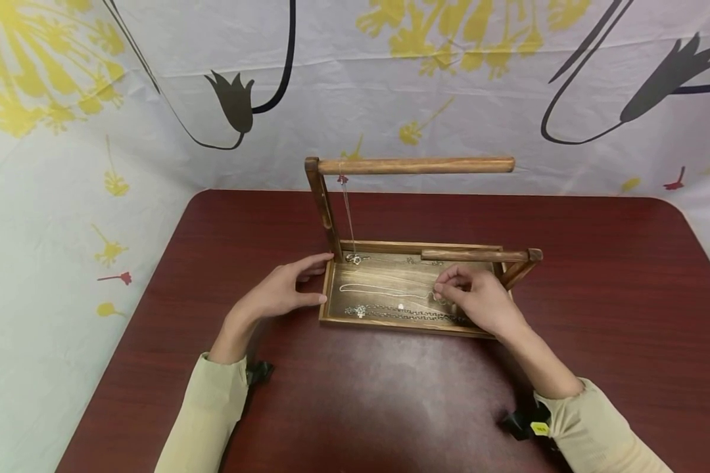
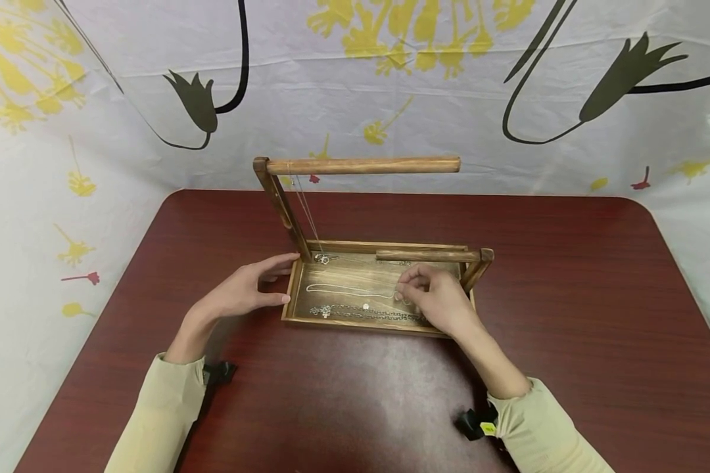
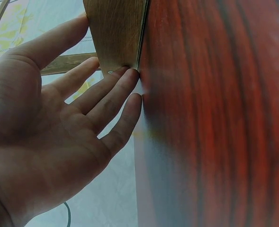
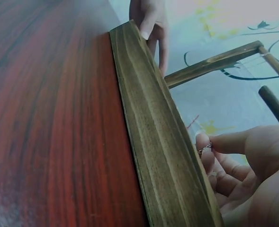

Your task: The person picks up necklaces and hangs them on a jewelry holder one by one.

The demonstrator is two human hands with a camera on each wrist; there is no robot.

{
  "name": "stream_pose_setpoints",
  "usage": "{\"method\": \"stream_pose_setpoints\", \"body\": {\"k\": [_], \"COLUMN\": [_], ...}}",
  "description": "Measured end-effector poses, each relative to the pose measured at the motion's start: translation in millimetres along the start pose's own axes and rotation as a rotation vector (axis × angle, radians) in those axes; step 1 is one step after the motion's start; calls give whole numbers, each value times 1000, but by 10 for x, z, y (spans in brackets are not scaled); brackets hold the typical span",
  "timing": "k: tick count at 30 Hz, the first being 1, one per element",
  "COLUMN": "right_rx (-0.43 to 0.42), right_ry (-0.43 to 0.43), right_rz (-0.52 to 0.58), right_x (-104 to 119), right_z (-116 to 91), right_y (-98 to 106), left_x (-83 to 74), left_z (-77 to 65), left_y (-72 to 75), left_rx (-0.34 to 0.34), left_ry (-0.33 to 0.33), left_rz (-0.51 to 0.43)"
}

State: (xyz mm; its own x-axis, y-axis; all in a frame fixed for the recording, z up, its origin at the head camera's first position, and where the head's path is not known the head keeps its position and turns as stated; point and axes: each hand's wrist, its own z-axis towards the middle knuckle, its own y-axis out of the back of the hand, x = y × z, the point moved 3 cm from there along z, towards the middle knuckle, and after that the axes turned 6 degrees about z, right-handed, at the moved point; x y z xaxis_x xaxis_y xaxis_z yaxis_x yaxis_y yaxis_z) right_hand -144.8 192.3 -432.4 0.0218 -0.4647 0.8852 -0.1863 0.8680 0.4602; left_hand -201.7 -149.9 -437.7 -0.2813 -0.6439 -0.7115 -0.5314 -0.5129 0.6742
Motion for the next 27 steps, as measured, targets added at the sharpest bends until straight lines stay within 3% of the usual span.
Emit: {"method": "stream_pose_setpoints", "body": {"k": [7,16,27], "right_rx": [0,5,58], "right_ry": [-51,-43,-66], "right_rz": [52,106,265], "right_x": [71,189,278], "right_z": [-57,-125,-171], "right_y": [15,17,53], "left_x": [2,1,7], "left_z": [-6,-5,-4], "left_y": [-5,2,1], "left_rx": [0,3,2], "left_ry": [0,-2,1], "left_rz": [-3,2,11]}}
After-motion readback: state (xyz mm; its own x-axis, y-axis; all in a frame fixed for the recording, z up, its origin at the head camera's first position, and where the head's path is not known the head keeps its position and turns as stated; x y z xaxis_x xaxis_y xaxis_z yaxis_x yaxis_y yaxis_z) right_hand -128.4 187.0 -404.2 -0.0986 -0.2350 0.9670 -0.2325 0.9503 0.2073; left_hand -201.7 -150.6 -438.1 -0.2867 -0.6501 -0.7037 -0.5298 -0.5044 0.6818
